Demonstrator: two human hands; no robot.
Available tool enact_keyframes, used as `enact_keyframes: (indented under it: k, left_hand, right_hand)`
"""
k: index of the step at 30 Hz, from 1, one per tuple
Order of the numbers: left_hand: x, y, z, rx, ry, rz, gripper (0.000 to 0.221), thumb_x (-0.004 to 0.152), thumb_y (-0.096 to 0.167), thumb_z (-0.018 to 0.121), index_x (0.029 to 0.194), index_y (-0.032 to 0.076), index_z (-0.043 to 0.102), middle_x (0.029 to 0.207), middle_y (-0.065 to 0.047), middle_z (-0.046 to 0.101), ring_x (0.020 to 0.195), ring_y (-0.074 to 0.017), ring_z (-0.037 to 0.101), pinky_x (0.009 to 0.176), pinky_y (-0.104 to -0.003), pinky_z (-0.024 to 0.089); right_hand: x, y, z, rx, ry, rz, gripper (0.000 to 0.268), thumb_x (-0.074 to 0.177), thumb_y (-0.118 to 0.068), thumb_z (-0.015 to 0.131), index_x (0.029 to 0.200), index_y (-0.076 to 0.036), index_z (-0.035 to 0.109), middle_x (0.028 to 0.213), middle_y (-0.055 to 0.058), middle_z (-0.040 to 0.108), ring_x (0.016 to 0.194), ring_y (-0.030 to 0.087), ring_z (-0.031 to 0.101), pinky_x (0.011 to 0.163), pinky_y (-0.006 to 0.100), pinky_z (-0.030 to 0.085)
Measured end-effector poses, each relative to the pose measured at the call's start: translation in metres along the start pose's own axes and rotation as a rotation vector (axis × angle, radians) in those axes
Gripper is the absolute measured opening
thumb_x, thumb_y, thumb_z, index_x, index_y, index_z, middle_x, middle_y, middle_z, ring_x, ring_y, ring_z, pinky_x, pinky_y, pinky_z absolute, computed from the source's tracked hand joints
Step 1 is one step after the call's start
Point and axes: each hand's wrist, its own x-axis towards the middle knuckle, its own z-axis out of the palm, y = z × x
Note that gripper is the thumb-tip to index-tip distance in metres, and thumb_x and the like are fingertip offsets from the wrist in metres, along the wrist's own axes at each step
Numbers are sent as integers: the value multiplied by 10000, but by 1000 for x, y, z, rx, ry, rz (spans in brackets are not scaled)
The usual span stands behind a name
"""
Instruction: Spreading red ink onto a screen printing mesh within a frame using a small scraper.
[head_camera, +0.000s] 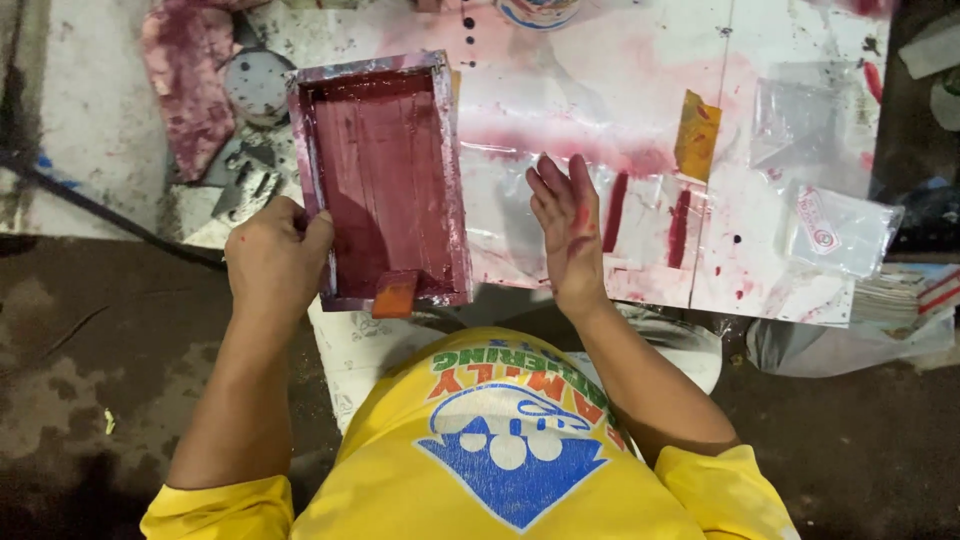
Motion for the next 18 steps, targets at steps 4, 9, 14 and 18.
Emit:
enact_keyframes:
  k: [4, 9, 14, 18]
  left_hand:
    - [-8, -14, -12, 26, -4, -41, 307, 927, 315, 720, 898, 9, 719, 683, -211, 633, 771, -474, 676, 641, -528, 521]
    - [-11, -7, -15, -30, -29, -76, 316, 919, 306, 709, 892, -8, 725, 677, -237, 637, 765, -499, 670, 627, -545, 509]
    - [-12, -15, -7, -45, -22, -83, 294, 895, 326, 713, 881, 33, 734, 673, -187, 646, 764, -454, 682, 636, -507, 518]
    - [-13, -8, -10, -28, -39, -41, 306, 905, 322, 702, 869, 19, 726, 688, -207, 650, 783, -477, 680, 659, -528, 517]
  right_hand:
    - [4, 10, 17, -16, -18, 37, 1054, 898, -872, 417, 1680, -247, 90, 1696, 70, 318, 1545, 270, 357, 1237, 366, 288]
    - [-3, 16, 29, -100, -41, 86, 1082, 880, -897, 400, 1684, -251, 74, 1703, 81, 271, 1547, 297, 318, 1246, 427, 234]
    - [-9, 14, 36, -111, -86, 101, 1045, 915, -861, 378, 1684, -228, 60, 1706, 105, 235, 1542, 341, 308, 1265, 519, 203]
    - [-14, 5, 45, -122, -106, 105, 1051, 916, -853, 378, 1684, -208, 65, 1702, 139, 227, 1539, 382, 300, 1264, 556, 201]
